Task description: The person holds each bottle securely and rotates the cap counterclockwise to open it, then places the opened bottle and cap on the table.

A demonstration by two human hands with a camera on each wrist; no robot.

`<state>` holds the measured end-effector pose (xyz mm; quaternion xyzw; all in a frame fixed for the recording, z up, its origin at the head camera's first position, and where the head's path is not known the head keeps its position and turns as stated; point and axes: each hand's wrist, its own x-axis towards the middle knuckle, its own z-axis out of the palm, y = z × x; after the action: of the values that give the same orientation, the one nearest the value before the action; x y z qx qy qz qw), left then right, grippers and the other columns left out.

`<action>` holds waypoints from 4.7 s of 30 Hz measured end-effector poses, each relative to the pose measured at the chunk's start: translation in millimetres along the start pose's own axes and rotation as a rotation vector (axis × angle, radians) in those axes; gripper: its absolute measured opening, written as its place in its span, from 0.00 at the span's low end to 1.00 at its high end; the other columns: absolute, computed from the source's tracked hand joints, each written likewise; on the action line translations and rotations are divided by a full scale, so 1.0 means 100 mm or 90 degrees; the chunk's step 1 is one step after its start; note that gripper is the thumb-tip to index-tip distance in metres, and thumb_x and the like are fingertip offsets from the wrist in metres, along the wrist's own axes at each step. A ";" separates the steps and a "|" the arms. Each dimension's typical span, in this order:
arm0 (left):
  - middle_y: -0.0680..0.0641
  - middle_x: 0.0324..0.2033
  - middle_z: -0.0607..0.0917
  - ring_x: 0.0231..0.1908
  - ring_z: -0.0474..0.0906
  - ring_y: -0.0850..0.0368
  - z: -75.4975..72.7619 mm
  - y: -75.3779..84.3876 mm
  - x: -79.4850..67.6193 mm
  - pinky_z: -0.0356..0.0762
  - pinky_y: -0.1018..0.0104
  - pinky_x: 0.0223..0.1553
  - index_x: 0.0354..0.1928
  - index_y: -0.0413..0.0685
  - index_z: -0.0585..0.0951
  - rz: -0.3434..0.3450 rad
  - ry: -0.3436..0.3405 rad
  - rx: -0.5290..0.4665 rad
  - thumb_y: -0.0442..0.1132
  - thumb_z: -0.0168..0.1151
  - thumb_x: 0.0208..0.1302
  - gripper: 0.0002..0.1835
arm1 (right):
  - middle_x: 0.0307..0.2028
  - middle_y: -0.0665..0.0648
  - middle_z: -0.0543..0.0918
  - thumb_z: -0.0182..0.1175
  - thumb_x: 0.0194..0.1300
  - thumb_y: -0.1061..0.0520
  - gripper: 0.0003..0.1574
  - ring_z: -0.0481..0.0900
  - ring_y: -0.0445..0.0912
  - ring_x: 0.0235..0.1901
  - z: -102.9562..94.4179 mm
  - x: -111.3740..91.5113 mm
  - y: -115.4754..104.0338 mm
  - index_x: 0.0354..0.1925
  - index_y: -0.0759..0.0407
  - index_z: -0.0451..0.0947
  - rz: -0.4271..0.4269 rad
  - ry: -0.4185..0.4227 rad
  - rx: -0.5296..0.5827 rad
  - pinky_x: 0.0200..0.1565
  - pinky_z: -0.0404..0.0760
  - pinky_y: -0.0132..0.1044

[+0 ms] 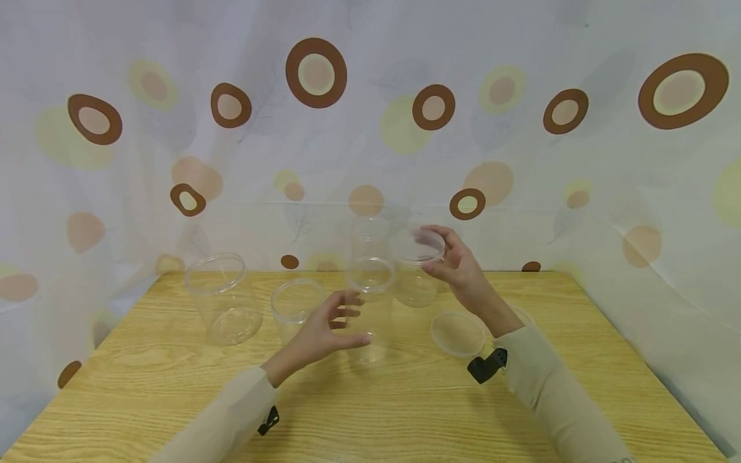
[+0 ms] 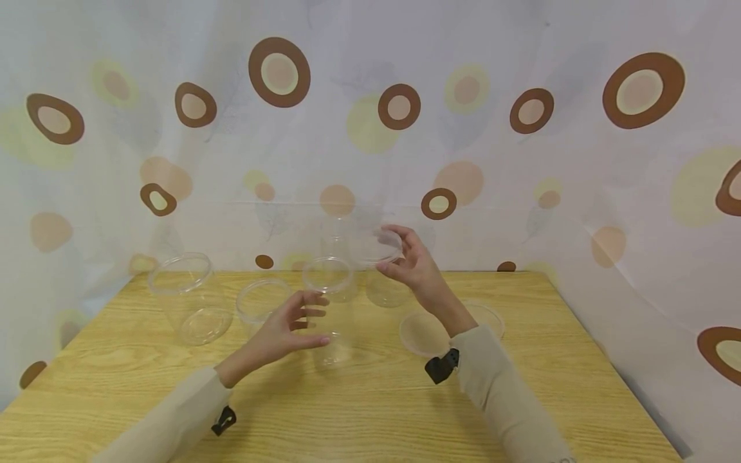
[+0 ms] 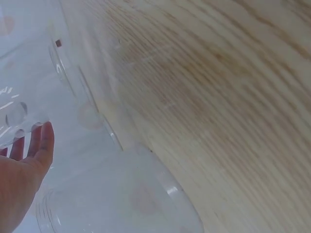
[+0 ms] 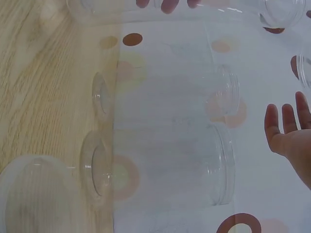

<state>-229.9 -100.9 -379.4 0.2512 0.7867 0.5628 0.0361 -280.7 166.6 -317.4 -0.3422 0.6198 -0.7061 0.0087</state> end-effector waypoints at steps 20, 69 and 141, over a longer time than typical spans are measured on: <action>0.52 0.56 0.71 0.58 0.70 0.47 -0.20 -0.09 -0.16 0.67 0.43 0.56 0.56 0.56 0.67 0.026 0.020 0.034 0.43 0.72 0.47 0.33 | 0.61 0.58 0.62 0.63 0.58 0.58 0.41 0.60 0.50 0.58 -0.19 -0.19 0.36 0.65 0.46 0.56 0.110 -0.059 -0.289 0.57 0.61 0.56; 0.59 0.56 0.72 0.52 0.72 0.69 -1.36 -0.51 -1.04 0.72 0.74 0.46 0.55 0.39 0.66 0.031 0.123 0.145 0.31 0.69 0.48 0.32 | 0.58 0.63 0.64 0.68 0.51 0.46 0.45 0.54 0.63 0.60 0.02 -0.26 0.84 0.63 0.56 0.62 0.232 -0.276 -0.662 0.55 0.54 0.67; 0.43 0.55 0.73 0.51 0.73 0.67 -1.71 0.36 -0.82 0.69 0.84 0.44 0.63 0.49 0.61 0.043 0.155 0.336 0.37 0.69 0.50 0.38 | 0.57 0.63 0.68 0.68 0.51 0.47 0.43 0.63 0.60 0.53 0.05 0.11 0.14 0.61 0.60 0.64 0.043 -0.201 -0.726 0.53 0.65 0.59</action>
<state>-203.5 -276.2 -303.2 0.2083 0.8957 0.3656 -0.1439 -292.2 154.3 -324.8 -0.3741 0.9031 -0.2015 -0.0619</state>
